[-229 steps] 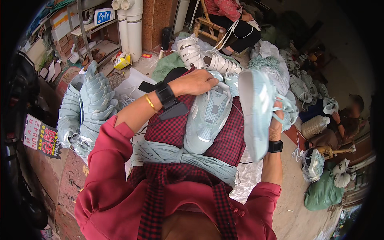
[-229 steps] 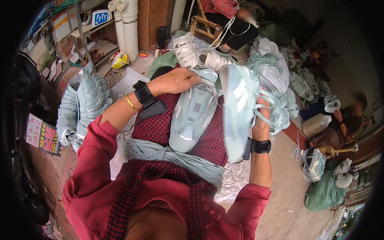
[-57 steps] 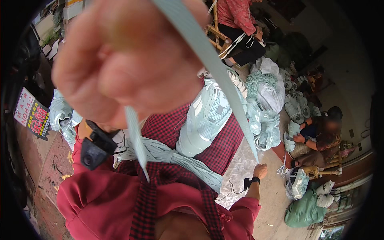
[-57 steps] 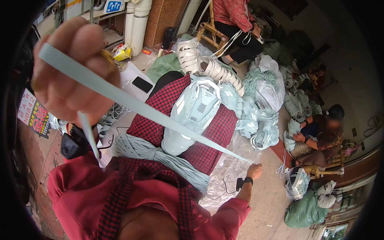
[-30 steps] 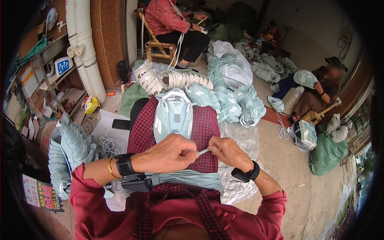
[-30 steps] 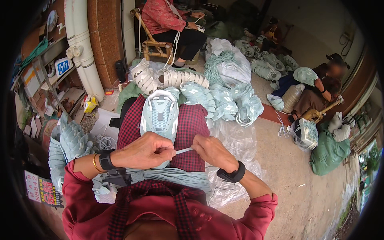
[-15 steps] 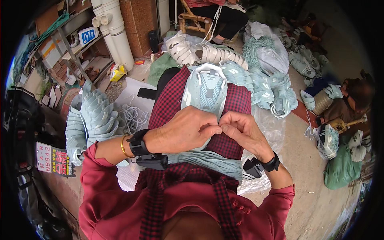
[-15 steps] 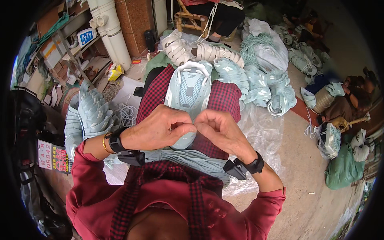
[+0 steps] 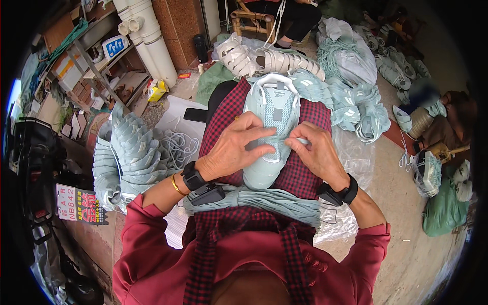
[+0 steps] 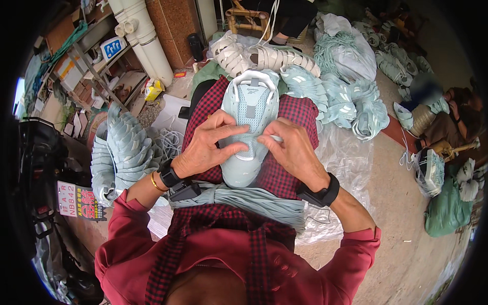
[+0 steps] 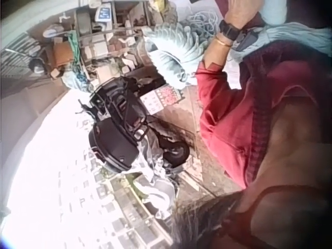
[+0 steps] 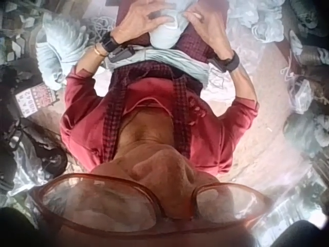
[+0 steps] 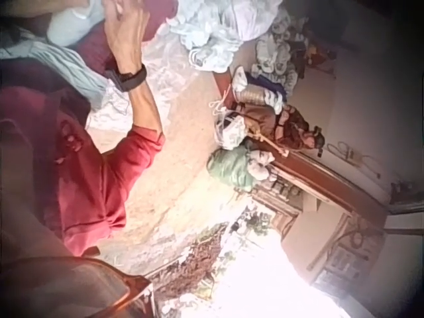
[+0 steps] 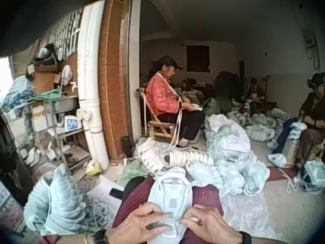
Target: The person laces a shoe by hand, threading a lace through the eyelets and pulling it tight. After finishing the first shoe, the person picks up another shoe and repeats the lacing process.
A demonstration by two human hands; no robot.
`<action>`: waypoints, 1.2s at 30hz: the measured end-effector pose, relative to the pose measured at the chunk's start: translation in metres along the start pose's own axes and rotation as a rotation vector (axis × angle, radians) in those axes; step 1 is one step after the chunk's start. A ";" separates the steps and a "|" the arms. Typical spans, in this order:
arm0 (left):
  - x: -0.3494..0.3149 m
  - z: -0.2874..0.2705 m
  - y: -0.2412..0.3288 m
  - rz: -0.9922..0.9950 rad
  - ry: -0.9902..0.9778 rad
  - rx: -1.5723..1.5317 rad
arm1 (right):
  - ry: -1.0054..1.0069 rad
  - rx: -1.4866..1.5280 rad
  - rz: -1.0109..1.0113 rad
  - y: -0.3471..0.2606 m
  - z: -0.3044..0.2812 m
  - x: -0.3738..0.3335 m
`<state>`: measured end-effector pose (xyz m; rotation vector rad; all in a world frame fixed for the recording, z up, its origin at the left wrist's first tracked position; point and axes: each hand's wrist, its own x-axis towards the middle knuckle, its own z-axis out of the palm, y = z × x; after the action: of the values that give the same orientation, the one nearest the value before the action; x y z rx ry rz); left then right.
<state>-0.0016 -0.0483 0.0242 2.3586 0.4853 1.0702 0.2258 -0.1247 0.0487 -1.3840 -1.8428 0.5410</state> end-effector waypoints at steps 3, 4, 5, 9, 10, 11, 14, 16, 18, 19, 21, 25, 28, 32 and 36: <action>0.002 0.002 -0.001 0.009 -0.015 -0.013 | 0.073 0.052 0.015 0.003 -0.001 0.004; 0.002 0.002 -0.003 0.012 -0.025 -0.012 | 0.072 0.042 -0.041 0.005 0.000 0.006; 0.000 0.002 -0.006 0.031 -0.042 -0.001 | 0.081 0.046 -0.038 0.006 0.002 0.007; -0.002 0.003 -0.004 0.085 -0.020 0.127 | 0.076 0.044 -0.079 0.003 0.007 0.006; -0.001 0.004 -0.004 0.086 -0.019 0.128 | 0.082 0.041 -0.076 0.003 0.006 0.006; 0.001 0.004 -0.005 0.090 0.018 0.124 | 0.082 0.040 -0.079 0.003 0.007 0.006; 0.003 0.005 -0.007 0.055 0.060 0.083 | 0.065 0.030 -0.094 0.006 0.008 0.004; 0.002 0.006 -0.008 0.011 0.056 0.048 | 0.060 0.078 -0.089 0.007 0.009 0.004; 0.000 0.006 -0.010 0.113 0.062 0.124 | 0.070 0.093 -0.084 0.007 0.009 0.005; -0.001 0.006 -0.010 0.109 0.052 0.125 | 0.075 0.104 -0.081 0.006 0.009 0.005; -0.001 0.007 -0.011 0.174 0.058 0.223 | 0.076 0.096 -0.092 0.006 0.009 0.005; 0.004 0.007 -0.009 0.286 0.039 0.395 | 0.105 0.041 -0.146 0.010 0.012 0.007; 0.006 0.006 -0.012 0.391 0.025 0.511 | 0.132 0.028 -0.131 0.008 0.016 0.006; 0.006 0.002 -0.013 0.427 -0.014 0.530 | 0.146 0.044 -0.130 0.006 0.019 0.006; 0.004 0.003 -0.015 0.427 0.013 0.511 | 0.127 -0.038 -0.212 0.010 0.018 0.007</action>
<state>0.0022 -0.0352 0.0166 3.0030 0.2849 1.2613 0.2174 -0.1131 0.0325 -1.2001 -1.8755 0.3045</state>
